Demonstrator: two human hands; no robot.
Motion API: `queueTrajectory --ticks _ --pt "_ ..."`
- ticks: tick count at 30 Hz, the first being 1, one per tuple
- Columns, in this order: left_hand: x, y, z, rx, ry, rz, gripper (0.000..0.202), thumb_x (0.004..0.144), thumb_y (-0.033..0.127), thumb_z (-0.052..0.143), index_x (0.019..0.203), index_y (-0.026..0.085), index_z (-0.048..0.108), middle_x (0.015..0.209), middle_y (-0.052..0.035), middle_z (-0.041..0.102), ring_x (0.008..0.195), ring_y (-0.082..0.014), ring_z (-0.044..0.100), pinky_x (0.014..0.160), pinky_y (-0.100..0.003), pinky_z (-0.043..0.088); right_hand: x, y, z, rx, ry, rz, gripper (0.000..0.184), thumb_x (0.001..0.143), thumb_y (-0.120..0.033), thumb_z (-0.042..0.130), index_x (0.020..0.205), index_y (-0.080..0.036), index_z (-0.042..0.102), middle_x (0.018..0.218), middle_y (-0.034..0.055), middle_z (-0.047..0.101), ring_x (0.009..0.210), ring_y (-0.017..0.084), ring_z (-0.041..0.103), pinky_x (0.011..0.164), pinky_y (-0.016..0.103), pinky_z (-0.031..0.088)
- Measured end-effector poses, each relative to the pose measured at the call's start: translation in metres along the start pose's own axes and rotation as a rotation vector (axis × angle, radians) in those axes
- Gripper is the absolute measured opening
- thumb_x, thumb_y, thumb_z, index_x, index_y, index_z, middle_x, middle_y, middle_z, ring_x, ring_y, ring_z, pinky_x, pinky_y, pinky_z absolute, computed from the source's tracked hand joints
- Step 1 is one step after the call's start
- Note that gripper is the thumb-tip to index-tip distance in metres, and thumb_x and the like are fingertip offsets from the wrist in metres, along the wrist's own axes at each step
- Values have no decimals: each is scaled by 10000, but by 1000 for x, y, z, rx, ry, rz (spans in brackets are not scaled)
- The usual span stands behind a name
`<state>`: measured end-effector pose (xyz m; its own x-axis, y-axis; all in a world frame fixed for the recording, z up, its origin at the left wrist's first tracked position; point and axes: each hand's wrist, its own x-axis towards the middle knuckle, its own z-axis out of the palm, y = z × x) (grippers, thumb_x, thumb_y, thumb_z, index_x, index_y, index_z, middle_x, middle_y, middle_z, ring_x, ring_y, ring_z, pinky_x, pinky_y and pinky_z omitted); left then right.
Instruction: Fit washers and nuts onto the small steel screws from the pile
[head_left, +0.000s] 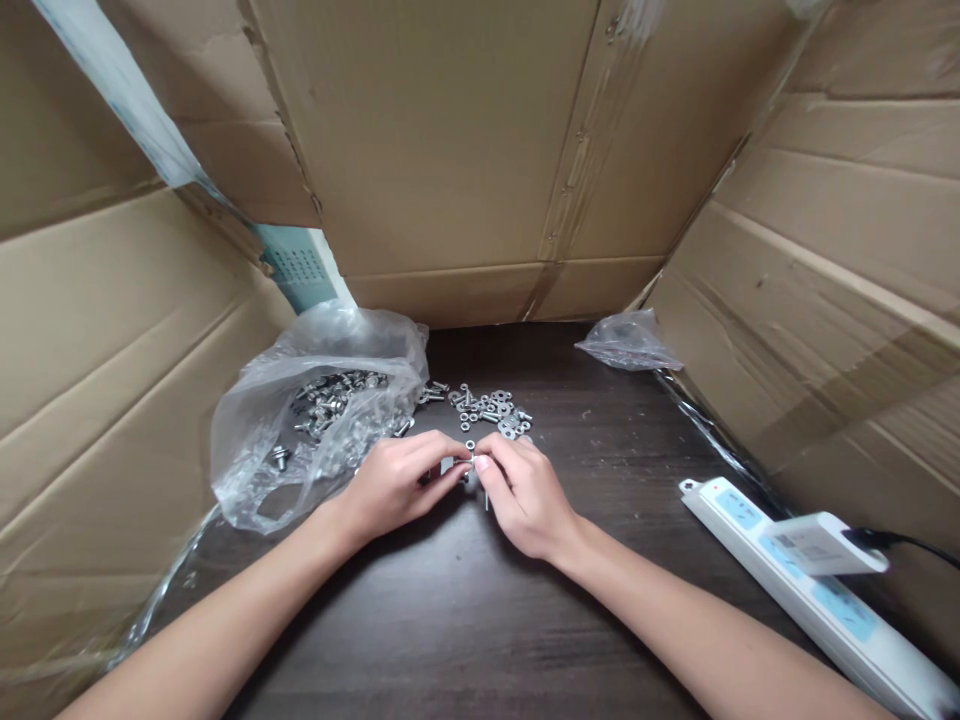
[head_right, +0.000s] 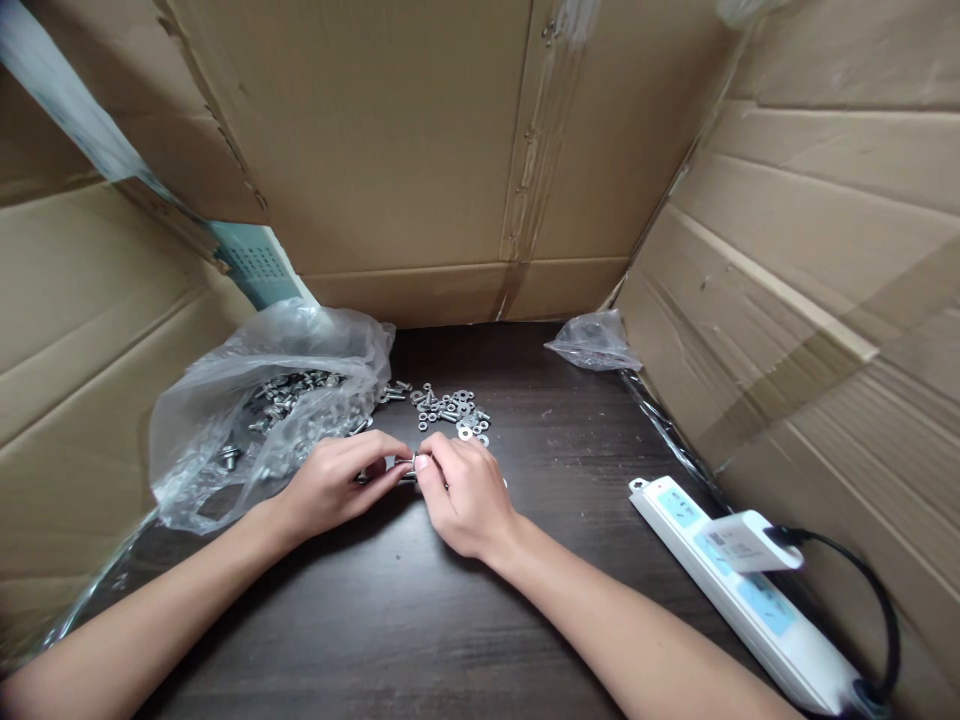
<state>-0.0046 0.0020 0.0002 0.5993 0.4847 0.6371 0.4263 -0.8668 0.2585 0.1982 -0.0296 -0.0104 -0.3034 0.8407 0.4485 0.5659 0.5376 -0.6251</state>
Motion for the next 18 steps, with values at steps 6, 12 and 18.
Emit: queueTrajectory --ticks 6,12,18 --pt "0 0 0 4 12 -1 76 995 210 597 1009 163 656 819 -6 715 576 -82 620 546 -198 455 0 -2 -2 -5 10 -13 117 974 -227 443 902 -216 534 706 -12 609 647 172 534 740 317 381" --pt "0 1 0 6 25 1 91 999 219 594 1003 164 666 808 -4 721 572 -79 628 548 -192 463 1 0 0 -19 4 -27 237 1027 -247 375 844 -216 523 727 0 630 650 168 551 738 320 375" --pt "1 0 -1 -1 27 -2 88 998 213 597 992 161 668 806 -5 722 577 -84 629 555 -196 471 0 -2 -2 -1 22 11 129 996 -249 435 930 -219 541 713 -6 619 660 180 549 729 321 393"
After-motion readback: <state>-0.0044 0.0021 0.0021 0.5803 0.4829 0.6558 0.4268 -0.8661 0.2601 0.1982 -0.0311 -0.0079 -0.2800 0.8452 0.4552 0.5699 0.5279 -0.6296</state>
